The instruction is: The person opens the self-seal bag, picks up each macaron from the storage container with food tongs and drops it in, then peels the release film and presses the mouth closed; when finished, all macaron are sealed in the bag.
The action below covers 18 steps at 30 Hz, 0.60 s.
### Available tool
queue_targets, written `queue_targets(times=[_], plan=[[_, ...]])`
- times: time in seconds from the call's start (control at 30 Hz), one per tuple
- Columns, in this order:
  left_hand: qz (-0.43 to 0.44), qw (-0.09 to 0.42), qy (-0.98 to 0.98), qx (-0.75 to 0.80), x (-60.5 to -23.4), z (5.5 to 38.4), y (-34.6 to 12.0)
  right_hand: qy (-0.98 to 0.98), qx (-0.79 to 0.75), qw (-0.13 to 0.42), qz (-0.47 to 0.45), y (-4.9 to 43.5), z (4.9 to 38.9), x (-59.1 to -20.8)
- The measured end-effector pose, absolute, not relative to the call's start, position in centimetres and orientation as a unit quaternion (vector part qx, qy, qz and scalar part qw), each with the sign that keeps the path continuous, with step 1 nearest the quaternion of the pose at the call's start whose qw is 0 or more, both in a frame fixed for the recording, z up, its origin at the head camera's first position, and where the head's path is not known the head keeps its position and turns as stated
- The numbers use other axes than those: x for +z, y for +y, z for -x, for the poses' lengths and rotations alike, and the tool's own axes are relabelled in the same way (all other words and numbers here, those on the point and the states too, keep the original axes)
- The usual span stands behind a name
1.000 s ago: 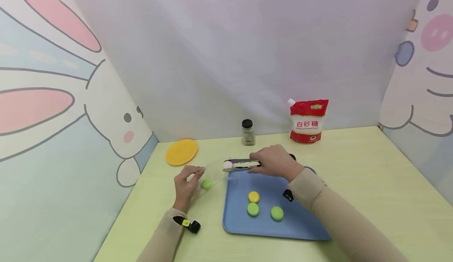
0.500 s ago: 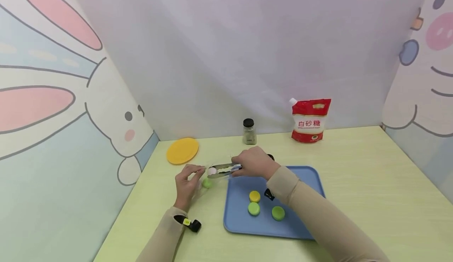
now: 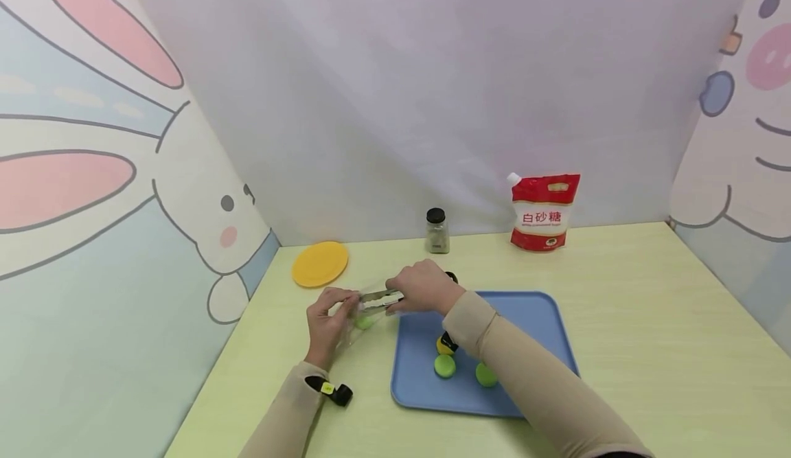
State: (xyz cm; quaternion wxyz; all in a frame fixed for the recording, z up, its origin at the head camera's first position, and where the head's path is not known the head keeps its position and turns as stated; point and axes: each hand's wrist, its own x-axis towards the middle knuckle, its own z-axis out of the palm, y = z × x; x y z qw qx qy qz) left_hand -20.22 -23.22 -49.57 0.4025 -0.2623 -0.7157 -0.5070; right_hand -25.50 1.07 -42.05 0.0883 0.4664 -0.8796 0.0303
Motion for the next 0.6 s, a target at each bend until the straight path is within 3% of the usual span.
queue_targets(times=[0.6], plan=[[0.241, 0.390, -0.736, -0.498, -51.2, 21.1, -24.0, -0.904, 0.129, 0.028, -0.406, 6.7, 24.9, -41.1]])
